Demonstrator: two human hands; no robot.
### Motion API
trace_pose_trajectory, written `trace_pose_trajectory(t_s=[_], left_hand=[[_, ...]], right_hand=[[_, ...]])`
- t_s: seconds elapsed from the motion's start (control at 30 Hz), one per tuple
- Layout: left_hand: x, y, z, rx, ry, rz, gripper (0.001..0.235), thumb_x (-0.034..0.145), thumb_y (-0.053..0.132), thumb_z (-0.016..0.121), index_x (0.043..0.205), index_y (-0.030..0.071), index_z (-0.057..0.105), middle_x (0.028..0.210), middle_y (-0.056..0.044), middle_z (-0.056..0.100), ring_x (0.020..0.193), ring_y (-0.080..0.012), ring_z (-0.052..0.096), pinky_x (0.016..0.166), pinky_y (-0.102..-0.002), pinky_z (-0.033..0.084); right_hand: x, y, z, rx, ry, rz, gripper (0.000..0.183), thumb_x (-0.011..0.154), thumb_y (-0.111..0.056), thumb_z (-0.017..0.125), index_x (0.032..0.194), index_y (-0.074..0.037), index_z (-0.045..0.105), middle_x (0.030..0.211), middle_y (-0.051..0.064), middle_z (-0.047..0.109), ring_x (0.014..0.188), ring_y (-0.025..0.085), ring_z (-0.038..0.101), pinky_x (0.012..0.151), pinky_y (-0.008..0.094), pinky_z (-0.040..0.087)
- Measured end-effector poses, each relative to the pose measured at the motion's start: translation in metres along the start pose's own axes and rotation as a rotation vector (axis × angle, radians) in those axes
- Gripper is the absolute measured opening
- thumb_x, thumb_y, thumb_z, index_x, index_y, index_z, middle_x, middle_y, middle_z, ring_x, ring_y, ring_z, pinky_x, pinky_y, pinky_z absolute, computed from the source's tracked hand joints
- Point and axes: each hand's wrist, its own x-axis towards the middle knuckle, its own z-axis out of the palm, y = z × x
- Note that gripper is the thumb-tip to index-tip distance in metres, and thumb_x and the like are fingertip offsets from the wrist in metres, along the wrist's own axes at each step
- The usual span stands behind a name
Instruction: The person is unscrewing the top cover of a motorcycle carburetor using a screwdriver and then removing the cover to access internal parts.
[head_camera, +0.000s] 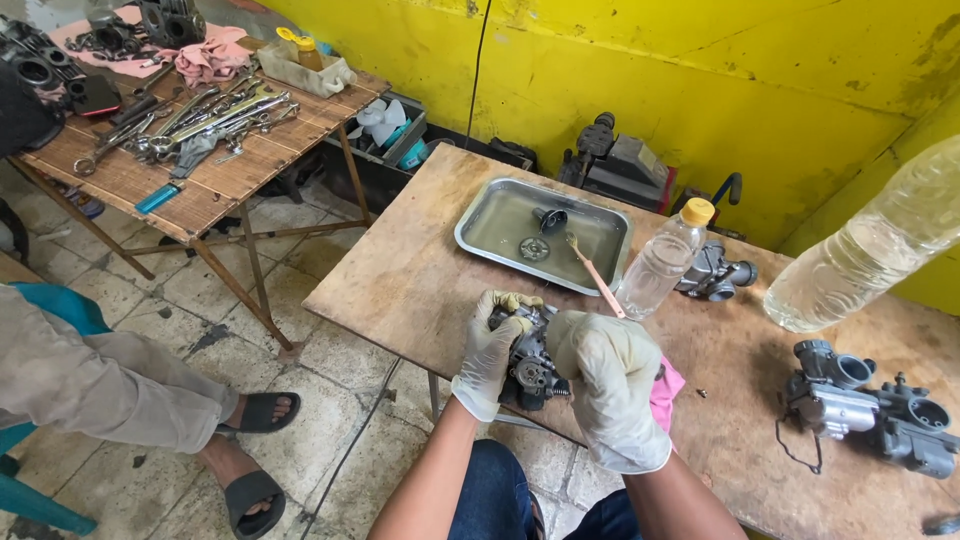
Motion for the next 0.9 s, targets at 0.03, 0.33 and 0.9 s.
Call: trace_pose_trajectory(t_s=[0.03,0.33,0.9], left_hand=[[0.002,-0.005,-0.004,-0.001,0.003,-0.002,0.016,0.074,0.0,0.068,0.082,0.009,0.057,0.095,-0.012,0.075,0.097,-0.022,0.071,0.084,-0.036,0.056],[0.011,-0.016,-0.016,-0.001,-0.107,0.02,0.02,0.07,-0.001,0.06,0.076,0.013,0.047,0.098,-0.013,0.068,0.104,-0.0276,0.071,0.082,-0.034,0.057],[0.01,-0.009,-0.017,-0.007,-0.161,0.041,0.024,0.072,0.007,0.068,0.074,0.015,0.045,0.097,-0.011,0.067,0.102,-0.0263,0.07,0.087,-0.037,0.054]], right_hand=[[0.006,-0.009,0.0,0.0,-0.002,0.003,0.037,0.087,-0.017,0.07,0.055,-0.005,0.059,0.048,0.004,0.05,0.045,0.012,0.045,0.049,0.025,0.047],[0.025,-0.034,-0.002,0.09,-0.293,0.028,0.051,0.102,-0.022,0.05,0.054,-0.008,0.037,0.052,0.003,0.031,0.045,0.017,0.031,0.046,0.031,0.026],[0.036,-0.032,-0.046,-0.752,-0.425,-0.254,0.033,0.079,-0.034,0.084,0.082,-0.01,0.061,0.073,0.003,0.068,0.068,0.016,0.07,0.063,0.027,0.052]])
